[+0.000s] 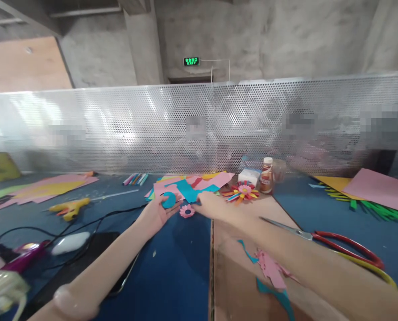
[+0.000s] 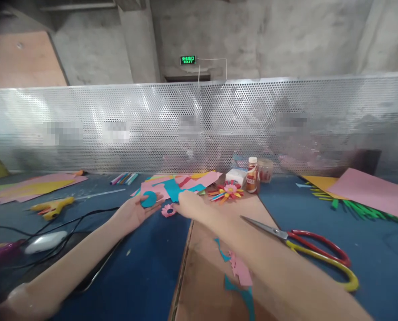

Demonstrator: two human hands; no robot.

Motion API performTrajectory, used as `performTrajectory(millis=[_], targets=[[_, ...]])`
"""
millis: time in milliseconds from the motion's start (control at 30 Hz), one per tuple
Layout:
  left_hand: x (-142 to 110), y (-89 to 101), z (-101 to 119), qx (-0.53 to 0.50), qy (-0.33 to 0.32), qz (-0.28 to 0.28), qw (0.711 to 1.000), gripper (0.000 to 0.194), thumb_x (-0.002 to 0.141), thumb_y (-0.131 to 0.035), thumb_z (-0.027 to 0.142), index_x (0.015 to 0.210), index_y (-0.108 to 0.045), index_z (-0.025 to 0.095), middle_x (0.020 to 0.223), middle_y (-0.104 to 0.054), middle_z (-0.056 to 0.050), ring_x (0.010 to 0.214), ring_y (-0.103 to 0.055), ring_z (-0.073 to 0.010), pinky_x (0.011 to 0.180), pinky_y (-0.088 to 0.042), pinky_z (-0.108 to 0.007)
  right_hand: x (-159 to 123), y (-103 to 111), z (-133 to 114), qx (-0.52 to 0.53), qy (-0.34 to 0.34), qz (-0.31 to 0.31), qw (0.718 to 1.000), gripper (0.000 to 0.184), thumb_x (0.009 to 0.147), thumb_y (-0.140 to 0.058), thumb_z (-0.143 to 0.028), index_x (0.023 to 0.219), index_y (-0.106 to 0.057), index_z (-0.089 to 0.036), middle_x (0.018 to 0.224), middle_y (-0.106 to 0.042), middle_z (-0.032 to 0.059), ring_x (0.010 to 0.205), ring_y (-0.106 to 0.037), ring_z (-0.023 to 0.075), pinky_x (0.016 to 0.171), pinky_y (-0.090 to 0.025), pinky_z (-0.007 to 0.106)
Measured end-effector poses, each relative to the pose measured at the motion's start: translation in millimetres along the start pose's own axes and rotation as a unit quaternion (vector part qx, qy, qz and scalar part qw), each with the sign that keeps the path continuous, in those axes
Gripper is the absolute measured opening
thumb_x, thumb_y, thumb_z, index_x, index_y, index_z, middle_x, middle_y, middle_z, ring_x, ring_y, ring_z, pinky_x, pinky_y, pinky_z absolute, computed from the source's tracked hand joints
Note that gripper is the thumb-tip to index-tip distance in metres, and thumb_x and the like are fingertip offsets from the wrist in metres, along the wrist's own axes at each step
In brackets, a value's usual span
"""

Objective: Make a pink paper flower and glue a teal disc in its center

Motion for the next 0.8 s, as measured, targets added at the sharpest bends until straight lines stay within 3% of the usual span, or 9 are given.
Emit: performTrajectory(millis=[100,200,333,467,567,667,800], targets=[[1,6.0,-3,0.015,0.0,0.016,1.0,0.02,0.078,-0.038,0.006,0.085,-0.056,0.008,0.078,-0.068,-0.014,0.074,-0.067,-0.0219,0.072,-0.053,-0.033,32,-31,-13,0.002,-0.026,-0.021,0.999,0.021,0.081,-0.056,-0.03,0.081,-0.057,-0.009,0.085,-0.056,0.0052,0.082,-0.054,0.015,0.074,-0.045,0.033],[3,11.7,-4,0.033,-0.001,0.029,0.999,0.019,0.077,-0.039,0.006,0.084,-0.057,0.009,0.08,-0.068,-0.014,0.071,-0.067,-0.0212,0.074,-0.052,-0.035,45,-42,-10,0.042,-0.035,-0.035,0.998,0.018,0.082,-0.055,-0.027,0.08,-0.057,-0.009,0.081,-0.057,0.0036,0.078,-0.055,0.0134,0.072,-0.046,0.03],[3,10.9,-6,0.033,0.0,0.022,0.999,0.015,0.076,-0.044,0.006,0.081,-0.057,0.01,0.084,-0.068,-0.012,0.073,-0.067,-0.0196,0.077,-0.05,-0.033,40,-26,8,0.119,-0.036,-0.011,0.992,0.017,0.082,-0.055,-0.026,0.076,-0.057,-0.009,0.073,-0.057,0.0011,0.07,-0.055,0.0112,0.067,-0.047,0.027],[-6,-1.1,-11,0.011,0.026,-0.001,1.0,0.018,0.075,-0.041,0.003,0.079,-0.056,0.011,0.078,-0.068,-0.011,0.07,-0.067,-0.0179,0.077,-0.05,-0.032,26,4,23,0.209,-0.016,0.078,0.975,0.008,0.079,-0.057,-0.016,0.079,-0.054,-0.009,0.076,-0.056,0.001,0.069,-0.054,0.0101,0.066,-0.047,0.026],[-18,-16.8,-15,-0.012,0.05,-0.029,0.998,0.019,0.076,-0.039,0.004,0.081,-0.055,0.011,0.073,-0.068,-0.009,0.067,-0.067,-0.0175,0.077,-0.051,-0.033,13,19,21,0.279,0.027,0.128,0.951,0.012,0.077,-0.058,-0.013,0.086,-0.05,-0.01,0.077,-0.056,0.0002,0.068,-0.054,0.0084,0.065,-0.046,0.021],[-33,-35.1,-21,-0.027,0.088,-0.08,0.993,0.019,0.079,-0.043,0.013,0.09,-0.056,0.006,0.083,-0.067,-0.014,0.079,-0.066,-0.023,0.08,-0.05,-0.036,0,22,11,0.323,0.06,0.149,0.933,0.017,0.074,-0.059,-0.015,0.087,-0.049,-0.013,0.074,-0.056,-0.0014,0.064,-0.053,0.0073,0.061,-0.045,0.019],[-46,-49.6,-28,-0.039,0.124,-0.135,0.982,0.038,0.081,-0.046,0.032,0.098,-0.056,-0.001,0.095,-0.064,-0.02,0.092,-0.061,-0.0307,0.084,-0.048,-0.039,-18,21,2,0.332,0.066,0.171,0.925,0.016,0.073,-0.059,-0.015,0.086,-0.05,-0.015,0.073,-0.056,-0.0018,0.058,-0.05,0.0074,0.056,-0.042,0.019]])
Point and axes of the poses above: each hand's wrist, its own x-axis towards the middle knuckle, its own y-axis out of the back of the hand, z = x × y, the point moved 6 cm from there along x, towards the middle knuckle
